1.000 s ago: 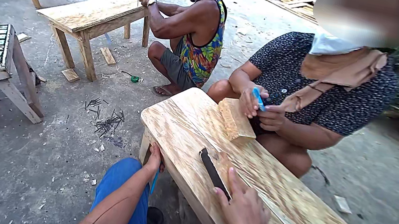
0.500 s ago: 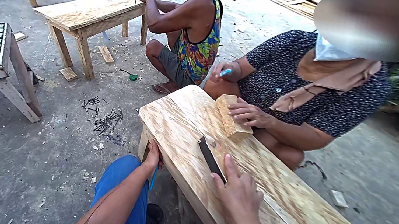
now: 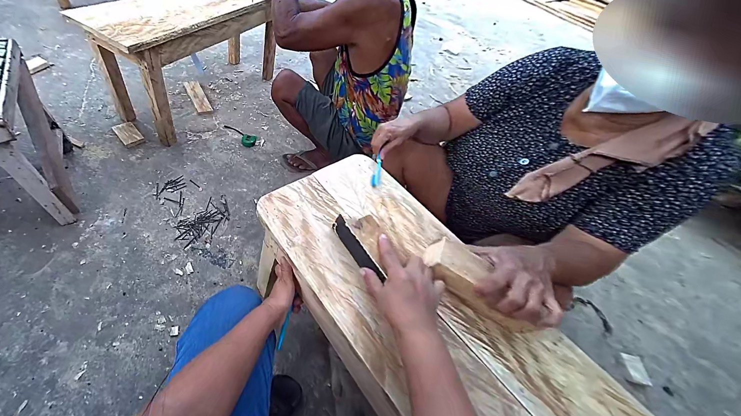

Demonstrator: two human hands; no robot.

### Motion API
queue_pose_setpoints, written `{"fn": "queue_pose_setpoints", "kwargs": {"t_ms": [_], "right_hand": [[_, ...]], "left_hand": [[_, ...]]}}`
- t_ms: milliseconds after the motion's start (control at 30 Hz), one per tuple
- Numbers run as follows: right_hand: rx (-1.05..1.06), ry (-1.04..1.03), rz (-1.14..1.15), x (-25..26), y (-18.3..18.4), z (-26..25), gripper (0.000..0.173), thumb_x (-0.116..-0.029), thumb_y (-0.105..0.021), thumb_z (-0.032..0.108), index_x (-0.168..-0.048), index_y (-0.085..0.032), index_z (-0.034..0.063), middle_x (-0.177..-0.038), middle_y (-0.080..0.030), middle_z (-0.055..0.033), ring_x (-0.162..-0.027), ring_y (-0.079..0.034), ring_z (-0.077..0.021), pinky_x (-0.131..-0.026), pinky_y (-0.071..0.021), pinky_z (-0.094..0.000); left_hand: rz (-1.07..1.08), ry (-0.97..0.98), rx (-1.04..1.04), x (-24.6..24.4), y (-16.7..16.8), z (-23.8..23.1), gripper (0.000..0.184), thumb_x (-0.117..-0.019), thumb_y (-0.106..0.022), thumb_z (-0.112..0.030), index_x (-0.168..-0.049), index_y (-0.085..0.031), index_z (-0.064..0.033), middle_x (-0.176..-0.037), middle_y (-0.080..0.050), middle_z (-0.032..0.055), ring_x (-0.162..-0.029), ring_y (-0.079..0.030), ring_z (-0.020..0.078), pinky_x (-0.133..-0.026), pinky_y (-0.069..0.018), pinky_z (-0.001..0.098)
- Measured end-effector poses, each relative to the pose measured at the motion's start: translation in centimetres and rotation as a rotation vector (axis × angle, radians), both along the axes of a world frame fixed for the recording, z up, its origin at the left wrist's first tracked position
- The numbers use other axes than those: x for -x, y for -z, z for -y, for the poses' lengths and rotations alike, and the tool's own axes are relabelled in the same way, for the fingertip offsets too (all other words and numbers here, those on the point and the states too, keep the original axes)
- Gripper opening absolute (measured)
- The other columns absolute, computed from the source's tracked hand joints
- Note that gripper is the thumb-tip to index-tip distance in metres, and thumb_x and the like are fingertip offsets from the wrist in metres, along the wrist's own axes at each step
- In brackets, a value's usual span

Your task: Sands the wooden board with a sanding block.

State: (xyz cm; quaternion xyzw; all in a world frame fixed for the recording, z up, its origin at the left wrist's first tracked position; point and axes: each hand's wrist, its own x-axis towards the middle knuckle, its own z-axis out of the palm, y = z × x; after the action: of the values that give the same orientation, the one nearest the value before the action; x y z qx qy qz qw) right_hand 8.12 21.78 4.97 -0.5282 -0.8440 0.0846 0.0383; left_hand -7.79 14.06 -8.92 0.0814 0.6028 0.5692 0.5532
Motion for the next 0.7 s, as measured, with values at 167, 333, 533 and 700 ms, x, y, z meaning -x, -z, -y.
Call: {"fn": "queue_pose_setpoints", "kwargs": {"t_ms": [167,333,533,700], "right_hand": [[-0.028,-0.022,-0.034,-4.9,1.0,2.1,0.068,-0.0974,-0.069,0.042,-0.159,-0.043,0.0285,-0.130,-0.058,-0.0350,-0.121,-0.055,-0.0546,-0.097,-0.0396,-0.0708],[-0.279,-0.060,-0.163,-13.2,3.2,5.5,0.070,-0.0921,-0.060,0.058,-0.149,-0.058,0.0171,-0.108,-0.064,-0.0371,-0.094,-0.061,-0.0604,-0.076,-0.0418,-0.0764],[-0.234,-0.091,-0.184,-7.5,2.6,2.8,0.064,-0.0923,-0.071,0.043,-0.150,-0.057,0.0173,-0.113,-0.062,-0.0378,-0.102,-0.060,-0.0599,-0.084,-0.0421,-0.0747],[-0.072,-0.031,-0.081,-2.0,0.9,1.3,0.066,-0.0965,-0.070,0.043,-0.157,-0.047,0.0260,-0.128,-0.059,-0.0352,-0.119,-0.056,-0.0541,-0.095,-0.0405,-0.0698]], "left_hand": [[-0.011,0.010,0.010,0.1,-0.2,0.4,0.073,-0.1012,0.003,-0.063,-0.137,-0.032,-0.0104,-0.073,-0.047,0.0077,-0.047,-0.040,0.0166,-0.043,-0.0389,0.0304],[0.024,0.020,-0.019,0.3,-0.4,0.4,0.069,-0.1022,0.001,-0.063,-0.124,-0.037,-0.0102,-0.066,-0.046,0.0044,-0.045,-0.040,0.0140,-0.042,-0.0390,0.0281],[0.023,0.020,0.000,0.1,-0.7,0.6,0.068,-0.1029,0.000,-0.062,-0.124,-0.039,-0.0096,-0.066,-0.044,0.0040,-0.046,-0.040,0.0143,-0.044,-0.0388,0.0282],[-0.006,0.014,-0.005,0.2,-0.5,0.5,0.072,-0.1017,0.003,-0.063,-0.130,-0.036,-0.0101,-0.070,-0.046,0.0063,-0.047,-0.040,0.0162,-0.044,-0.0388,0.0303]]}}
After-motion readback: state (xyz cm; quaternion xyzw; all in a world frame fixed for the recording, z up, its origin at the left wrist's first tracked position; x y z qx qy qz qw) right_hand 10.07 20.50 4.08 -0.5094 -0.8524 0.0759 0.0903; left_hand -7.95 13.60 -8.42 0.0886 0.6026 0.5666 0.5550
